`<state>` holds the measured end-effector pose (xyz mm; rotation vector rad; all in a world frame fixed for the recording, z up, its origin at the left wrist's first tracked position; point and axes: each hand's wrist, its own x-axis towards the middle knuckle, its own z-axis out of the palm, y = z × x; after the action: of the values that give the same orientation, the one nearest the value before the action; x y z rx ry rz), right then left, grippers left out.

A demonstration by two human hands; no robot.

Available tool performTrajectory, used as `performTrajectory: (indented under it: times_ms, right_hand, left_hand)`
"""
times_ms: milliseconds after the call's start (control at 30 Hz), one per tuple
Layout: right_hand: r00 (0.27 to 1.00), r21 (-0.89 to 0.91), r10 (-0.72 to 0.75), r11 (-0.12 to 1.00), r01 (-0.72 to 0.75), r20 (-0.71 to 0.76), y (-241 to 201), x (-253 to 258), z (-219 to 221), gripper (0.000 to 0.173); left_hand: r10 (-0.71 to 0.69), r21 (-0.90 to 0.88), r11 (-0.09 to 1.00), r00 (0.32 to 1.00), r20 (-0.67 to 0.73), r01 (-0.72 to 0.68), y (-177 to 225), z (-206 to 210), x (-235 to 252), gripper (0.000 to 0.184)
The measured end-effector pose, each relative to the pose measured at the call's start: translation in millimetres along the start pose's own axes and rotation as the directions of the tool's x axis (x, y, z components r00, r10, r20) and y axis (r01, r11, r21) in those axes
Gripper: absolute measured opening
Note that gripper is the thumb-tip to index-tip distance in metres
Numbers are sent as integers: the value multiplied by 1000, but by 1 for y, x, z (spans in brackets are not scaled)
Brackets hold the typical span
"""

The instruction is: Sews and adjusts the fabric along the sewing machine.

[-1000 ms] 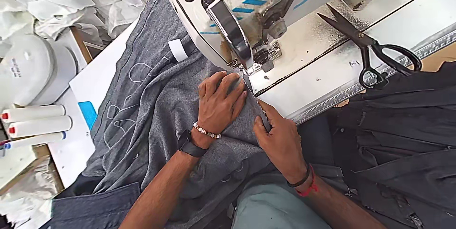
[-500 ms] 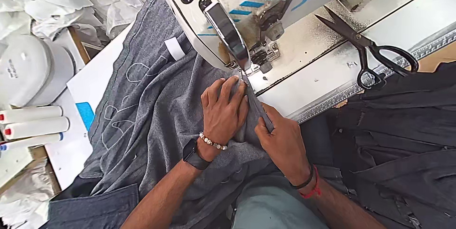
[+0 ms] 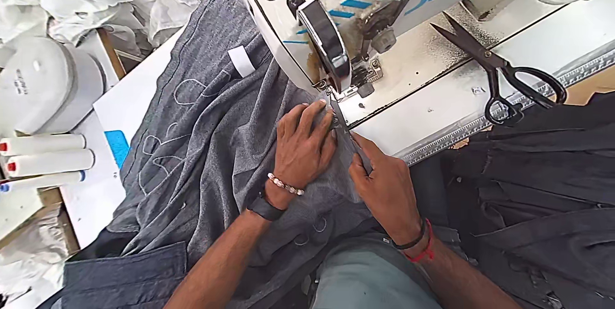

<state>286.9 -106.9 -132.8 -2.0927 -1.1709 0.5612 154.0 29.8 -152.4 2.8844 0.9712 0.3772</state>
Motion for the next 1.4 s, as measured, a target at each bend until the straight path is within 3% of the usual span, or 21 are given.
performTrajectory:
  times_ms: [100,233,400,533,700,833,967,1100,1400]
  right_hand:
    - [1000,-2,-10,1000,10,4,0,0,2,41]
    - [1000,-13,-22,1000,22,1,-1,1,1,40]
    - [999,19,-48,999,48,-11,1,2,0,39]
    - [999,9,-45,999,45,-6,1,4,1,40]
    - [999,8,-46,999,46,-8,0,3,-2,39]
    - [997,-27,-70,997,69,-28,4,4,2,39]
    - [995,-41,-95,995,95,-8,3,3,-2,40]
    - [990,-63,-136,989,135,-27,0,-3,-11,40]
    - [980,-201,-196,962,185,-35,-14,2,-20,38]
  left_hand:
    - [65,26,998,998,-6,-64,-8,-5,3,40]
    - [-116,28,993,992,-42,117,24,3,-5,42]
    - [31,19,999,999,-23,-30,-5,-1,2,40]
    - [-107,35,994,994,-26,108,23,3,-5,45]
    - [-12,2,1000,1000,-22,12,2,0,0,42]
    - [-103,24,994,995,-4,103,23,2,-7,47]
    - [-35,-7,999,999,6,35,7,0,-2,44]
    - [-72,-9,997,997,21,72,18,1,-8,46]
    - [89,-30,996,996,-2,-89,-16,-4,10,35]
